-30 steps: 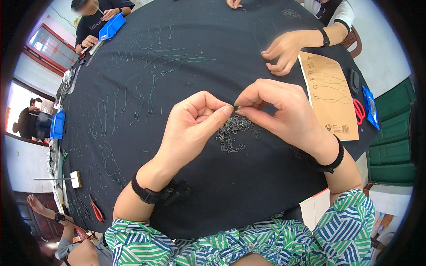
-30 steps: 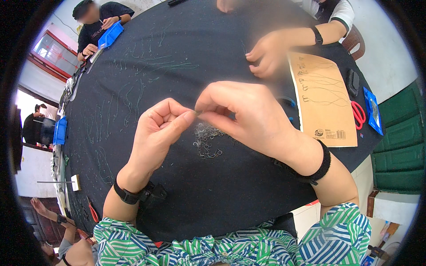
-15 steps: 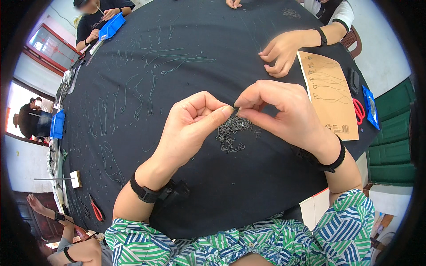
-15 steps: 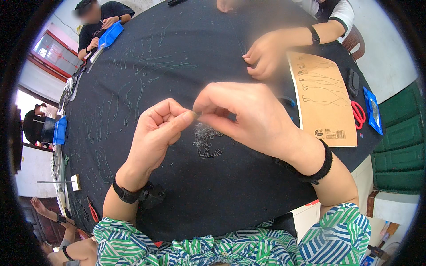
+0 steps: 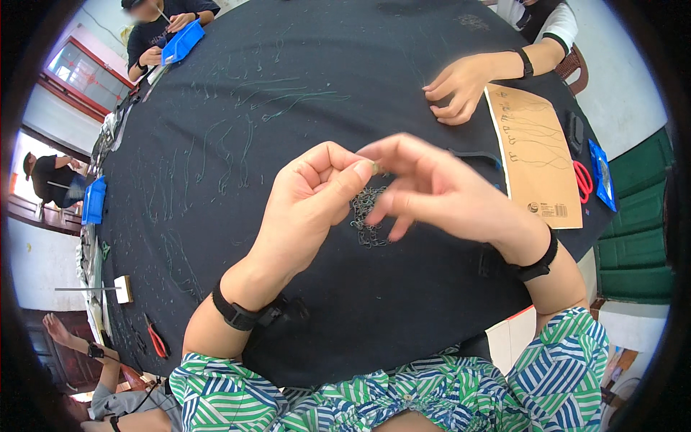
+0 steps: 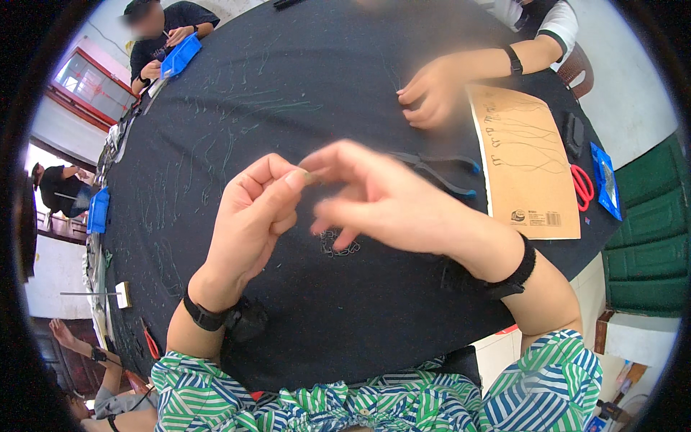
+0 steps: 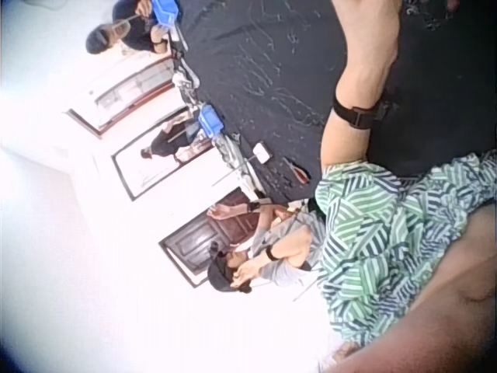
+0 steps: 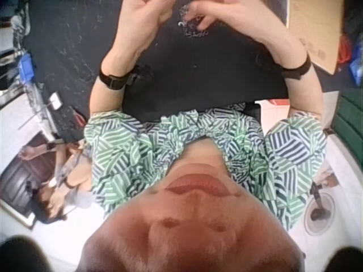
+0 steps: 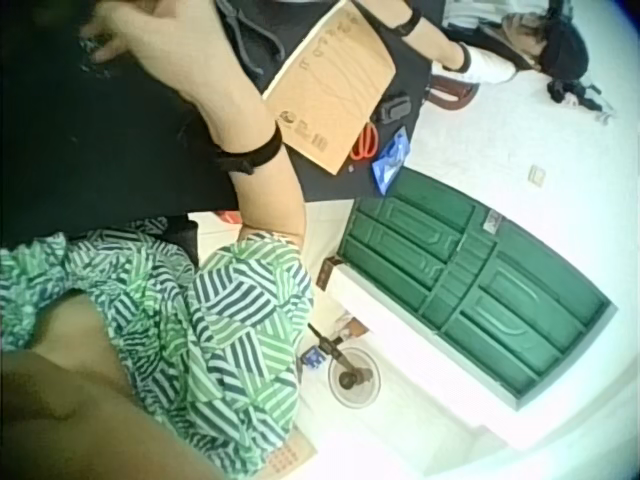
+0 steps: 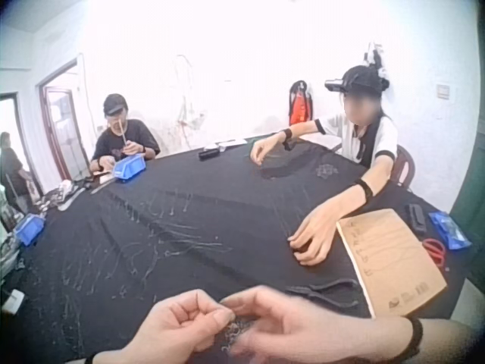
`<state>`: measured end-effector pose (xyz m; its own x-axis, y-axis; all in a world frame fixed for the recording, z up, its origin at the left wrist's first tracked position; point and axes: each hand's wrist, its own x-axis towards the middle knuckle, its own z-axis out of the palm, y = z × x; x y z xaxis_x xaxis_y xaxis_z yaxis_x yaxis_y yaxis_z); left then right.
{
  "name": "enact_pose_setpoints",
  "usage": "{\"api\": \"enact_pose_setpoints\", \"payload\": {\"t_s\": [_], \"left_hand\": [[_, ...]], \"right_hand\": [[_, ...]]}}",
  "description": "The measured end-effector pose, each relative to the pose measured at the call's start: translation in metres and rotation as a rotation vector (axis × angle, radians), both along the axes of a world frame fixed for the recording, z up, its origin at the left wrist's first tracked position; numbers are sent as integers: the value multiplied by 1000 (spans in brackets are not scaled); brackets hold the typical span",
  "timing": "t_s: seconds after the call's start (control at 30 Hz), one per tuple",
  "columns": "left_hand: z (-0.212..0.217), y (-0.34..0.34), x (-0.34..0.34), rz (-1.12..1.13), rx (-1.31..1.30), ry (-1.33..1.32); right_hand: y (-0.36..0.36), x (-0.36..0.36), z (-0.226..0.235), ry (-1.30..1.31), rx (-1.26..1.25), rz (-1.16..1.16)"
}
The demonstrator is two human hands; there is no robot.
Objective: The person threads a fine green line through small metal rings and attaches small components, using pliers to secure the connections.
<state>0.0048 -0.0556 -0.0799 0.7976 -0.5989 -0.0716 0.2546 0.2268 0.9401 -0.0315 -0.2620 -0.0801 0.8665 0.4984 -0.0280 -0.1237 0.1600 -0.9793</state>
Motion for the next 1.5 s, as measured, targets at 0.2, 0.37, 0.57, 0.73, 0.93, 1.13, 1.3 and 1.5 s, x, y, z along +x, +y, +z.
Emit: {"api": "enact_pose_setpoints", "payload": {"t_s": [0.2,0.37,0.57,0.73,0.93,1.13,1.3,1.5], "left_hand": [[3,-9,-8,134,-87,-13],[2,1,2,144,-36,-82],[-3,6,10,176,29,-135],[-3,9,10,178,47,-129],[-6,9,12,137,36,-155],[-4,8,8,90,127,-150],[-2,3,2,5,237,-218],[-4,3,3,-46,263,-256]], "right_hand": [[14,-5,0,235,18,222],[-8,2,15,51,-226,116],[-48,19,10,-67,215,-185],[-56,26,11,16,683,-172],[-73,31,5,100,859,-218],[-44,23,18,-289,-67,-497],[-24,11,19,-303,-186,-355],[-23,8,15,-316,-237,-341]]}}
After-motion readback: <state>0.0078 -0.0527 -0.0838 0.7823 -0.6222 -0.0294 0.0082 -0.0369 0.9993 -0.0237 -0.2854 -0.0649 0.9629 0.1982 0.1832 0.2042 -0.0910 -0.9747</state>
